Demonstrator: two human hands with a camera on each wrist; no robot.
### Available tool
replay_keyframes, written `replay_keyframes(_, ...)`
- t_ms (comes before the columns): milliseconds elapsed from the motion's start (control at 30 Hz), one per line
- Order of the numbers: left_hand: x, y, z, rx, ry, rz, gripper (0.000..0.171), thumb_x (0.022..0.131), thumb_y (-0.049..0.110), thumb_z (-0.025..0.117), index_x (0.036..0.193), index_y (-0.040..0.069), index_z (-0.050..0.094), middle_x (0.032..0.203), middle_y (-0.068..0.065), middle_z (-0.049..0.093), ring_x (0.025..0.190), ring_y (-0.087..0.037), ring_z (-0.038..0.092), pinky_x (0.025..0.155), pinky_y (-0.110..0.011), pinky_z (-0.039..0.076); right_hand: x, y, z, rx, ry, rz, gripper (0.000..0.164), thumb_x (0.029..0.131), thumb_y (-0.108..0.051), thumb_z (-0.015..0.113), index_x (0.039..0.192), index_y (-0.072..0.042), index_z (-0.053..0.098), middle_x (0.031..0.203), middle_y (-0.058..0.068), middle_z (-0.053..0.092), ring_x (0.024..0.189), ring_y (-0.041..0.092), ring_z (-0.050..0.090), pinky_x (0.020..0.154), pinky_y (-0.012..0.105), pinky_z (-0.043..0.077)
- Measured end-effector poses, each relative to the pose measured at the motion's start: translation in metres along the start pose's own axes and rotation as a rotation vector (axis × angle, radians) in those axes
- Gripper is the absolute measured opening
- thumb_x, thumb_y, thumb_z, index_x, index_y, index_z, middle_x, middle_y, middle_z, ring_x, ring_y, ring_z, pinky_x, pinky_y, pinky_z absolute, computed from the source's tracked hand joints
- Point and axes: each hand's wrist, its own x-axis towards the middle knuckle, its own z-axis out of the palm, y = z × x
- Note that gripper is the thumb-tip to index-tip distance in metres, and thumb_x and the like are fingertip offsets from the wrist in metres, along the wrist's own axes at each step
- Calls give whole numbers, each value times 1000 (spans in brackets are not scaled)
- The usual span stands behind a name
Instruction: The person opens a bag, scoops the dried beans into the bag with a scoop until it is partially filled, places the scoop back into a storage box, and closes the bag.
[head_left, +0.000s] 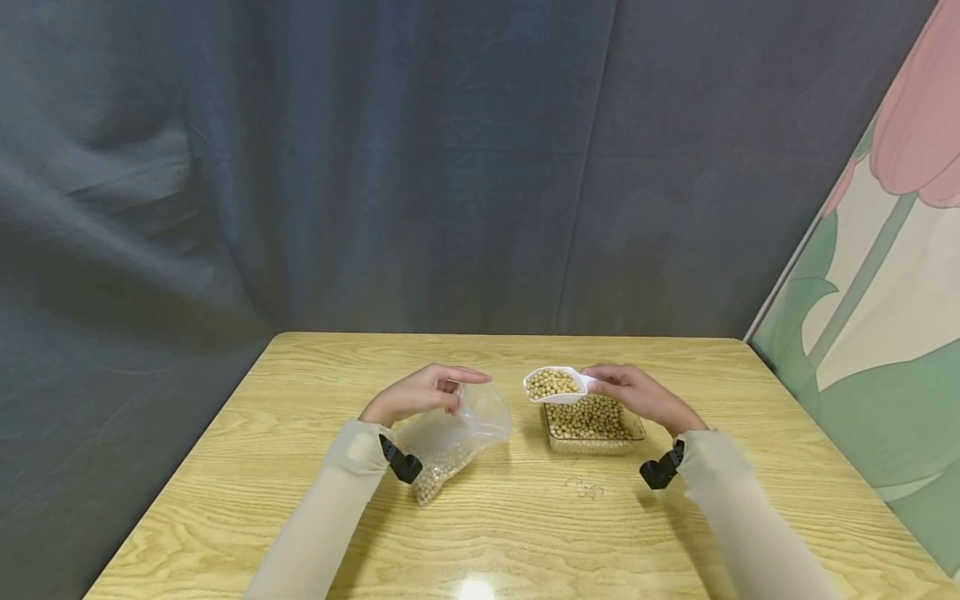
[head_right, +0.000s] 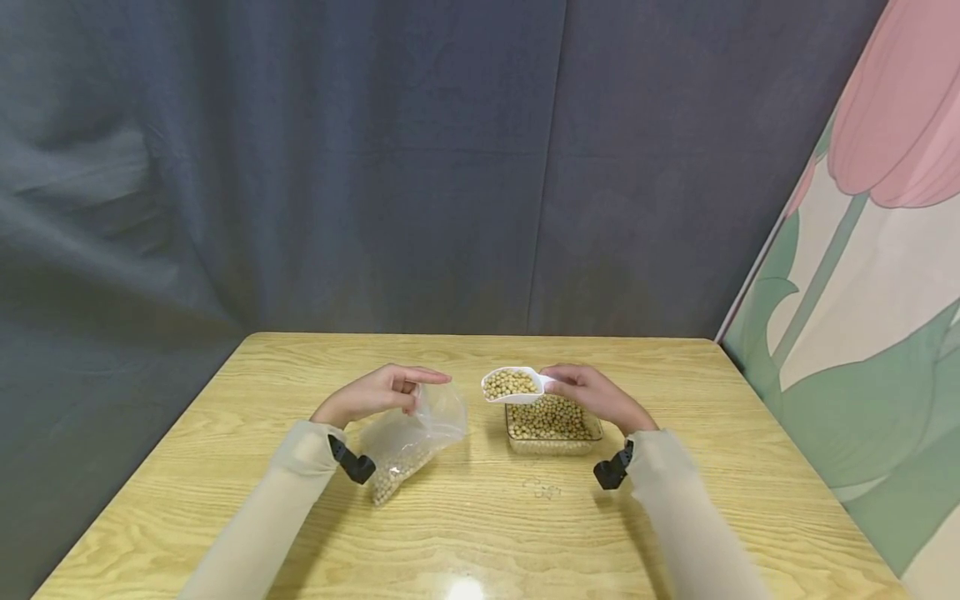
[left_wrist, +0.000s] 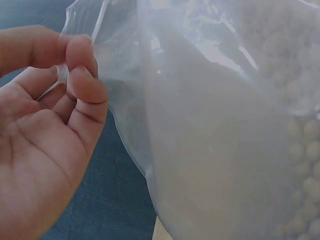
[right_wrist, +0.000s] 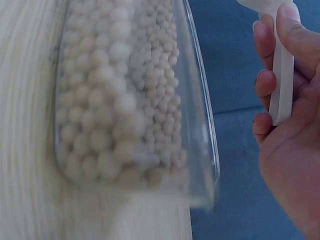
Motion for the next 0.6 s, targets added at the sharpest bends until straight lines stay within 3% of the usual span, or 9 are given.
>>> replay_keyframes(267,0,0,0,-5,0,8,55,86,-7,49,140,3,50,137,-19,52,63,-18,47,66,-32,47,13,-10,8,40,-20,-30,45,99,-32,51,135,-6,54,130,18,57,117,32,56,100,55,41)
replay_keyframes(600,1,-1,0,-1,4,6,55,85,-7,49,139,3,50,141,-18,49,60,-16,46,65,-32,46,25,-19,18,40,-43,-95,36,98,-28,53,127,-7,62,123,13,64,113,24,58,99,49,43)
